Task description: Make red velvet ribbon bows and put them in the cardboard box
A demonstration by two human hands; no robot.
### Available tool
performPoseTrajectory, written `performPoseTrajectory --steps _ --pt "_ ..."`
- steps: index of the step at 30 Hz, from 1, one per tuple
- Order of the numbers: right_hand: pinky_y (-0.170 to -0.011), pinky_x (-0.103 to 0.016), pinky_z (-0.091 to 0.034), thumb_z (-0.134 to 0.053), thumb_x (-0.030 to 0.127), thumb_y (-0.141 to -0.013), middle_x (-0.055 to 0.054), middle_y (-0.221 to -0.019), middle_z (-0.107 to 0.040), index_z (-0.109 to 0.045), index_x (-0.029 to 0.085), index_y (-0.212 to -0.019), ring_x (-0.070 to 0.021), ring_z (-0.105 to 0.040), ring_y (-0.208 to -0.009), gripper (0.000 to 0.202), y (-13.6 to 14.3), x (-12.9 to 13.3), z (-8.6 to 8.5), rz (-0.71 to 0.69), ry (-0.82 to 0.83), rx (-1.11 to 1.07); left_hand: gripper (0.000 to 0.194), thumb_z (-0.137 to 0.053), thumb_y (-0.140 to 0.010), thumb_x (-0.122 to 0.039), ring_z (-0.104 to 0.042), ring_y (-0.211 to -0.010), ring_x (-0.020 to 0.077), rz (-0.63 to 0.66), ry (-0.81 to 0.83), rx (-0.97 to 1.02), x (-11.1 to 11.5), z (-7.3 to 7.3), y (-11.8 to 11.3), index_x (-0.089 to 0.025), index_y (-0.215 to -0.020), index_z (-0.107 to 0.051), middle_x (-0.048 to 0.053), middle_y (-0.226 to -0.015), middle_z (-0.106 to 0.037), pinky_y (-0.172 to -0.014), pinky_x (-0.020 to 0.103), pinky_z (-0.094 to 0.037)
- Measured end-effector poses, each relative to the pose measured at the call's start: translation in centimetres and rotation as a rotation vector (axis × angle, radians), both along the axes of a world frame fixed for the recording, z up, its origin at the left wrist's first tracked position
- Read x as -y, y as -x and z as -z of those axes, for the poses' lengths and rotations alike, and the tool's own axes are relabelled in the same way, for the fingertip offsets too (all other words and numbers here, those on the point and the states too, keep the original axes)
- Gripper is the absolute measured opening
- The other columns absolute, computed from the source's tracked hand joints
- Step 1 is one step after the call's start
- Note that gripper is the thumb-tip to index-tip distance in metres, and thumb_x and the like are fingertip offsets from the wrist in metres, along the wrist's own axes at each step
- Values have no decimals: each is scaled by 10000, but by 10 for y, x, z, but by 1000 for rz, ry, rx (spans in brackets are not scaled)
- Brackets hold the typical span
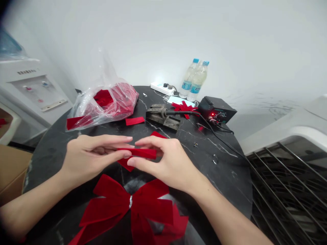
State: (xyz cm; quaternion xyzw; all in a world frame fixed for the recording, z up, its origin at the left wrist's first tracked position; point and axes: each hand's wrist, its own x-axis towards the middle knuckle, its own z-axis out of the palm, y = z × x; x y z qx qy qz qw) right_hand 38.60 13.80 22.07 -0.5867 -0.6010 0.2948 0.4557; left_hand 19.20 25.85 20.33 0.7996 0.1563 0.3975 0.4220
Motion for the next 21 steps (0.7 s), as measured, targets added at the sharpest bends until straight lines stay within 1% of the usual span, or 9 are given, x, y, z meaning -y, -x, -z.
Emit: performPoseTrajectory --steps 3,5,7,9,13,15,17,19,21 --pt "-620 -227 -610 -785 388 -928 17 -802 -776 -806 272 -1067 -157 -736 -640 182 -3 2 0 -55 93 -2 362 -802 -844 -149 -812 -780 136 78 1 -17 2 0 0 -300 -1172 -797 -55 -978 -831 -756 139 -662" --pt "-559 -212 -589 -761 376 -952 33 -726 -751 -802 282 -1114 -137 -703 -555 192 -6 2 1 -112 112 -33 336 -805 -842 -152 -812 -768 144 80 -33 -16 2 0 0 -297 -1146 -807 -50 -986 -830 -752 153 -667" --pt "-558 -210 -587 -762 374 -953 34 -732 -748 -798 288 -1136 -133 -702 -556 205 -9 2 2 -146 88 2 321 -814 -836 -158 -810 -740 147 67 -78 -16 1 -1 0 -291 -1128 -814 -44 -991 -830 -736 160 -670" --pt "-556 -212 -579 -753 379 -961 30 -735 -744 -798 270 -1120 -131 -697 -548 197 -13 3 2 -159 58 71 302 -817 -834 -161 -809 -734 151 58 -112 -25 0 0 1 -280 -1112 -821 -35 -992 -831 -724 158 -667" --pt "-572 -198 -557 -701 376 -1004 33 -734 -737 -786 244 -1113 -115 -691 -549 191 -17 3 -1 -178 30 172 242 -801 -849 -168 -811 -744 159 34 -75 -56 -1 0 1 -237 -1079 -831 -15 -950 -835 -732 147 -661" --pt "-595 -194 -542 -734 377 -981 35 -778 -755 -781 251 -1129 -111 -696 -579 199 -17 4 -4 -175 28 216 224 -796 -852 -172 -809 -731 159 20 -40 -79 0 -1 1 -218 -1068 -833 -6 -931 -836 -727 145 -659" --pt "-615 -201 -525 -813 385 -915 36 -827 -773 -779 262 -1144 -114 -695 -610 262 -16 4 -7 -141 14 273 221 -802 -847 -179 -809 -725 160 5 -36 -91 0 -3 1 -215 -1063 -833 -2 -933 -837 -722 151 -660" --pt "-619 -207 -525 -848 393 -878 35 -833 -779 -776 261 -1144 -123 -699 -621 306 -15 4 -7 -107 23 258 219 -809 -842 -187 -806 -711 157 -5 -65 -86 1 -3 1 -230 -1056 -834 -6 -936 -837 -707 159 -662" --pt "-601 -204 -545 -812 393 -911 36 -776 -765 -775 250 -1117 -131 -708 -610 254 -13 4 -5 -103 80 145 218 -812 -841 -189 -802 -692 149 -7 -115 -73 0 -3 2 -240 -1052 -834 -11 -932 -837 -690 161 -661"
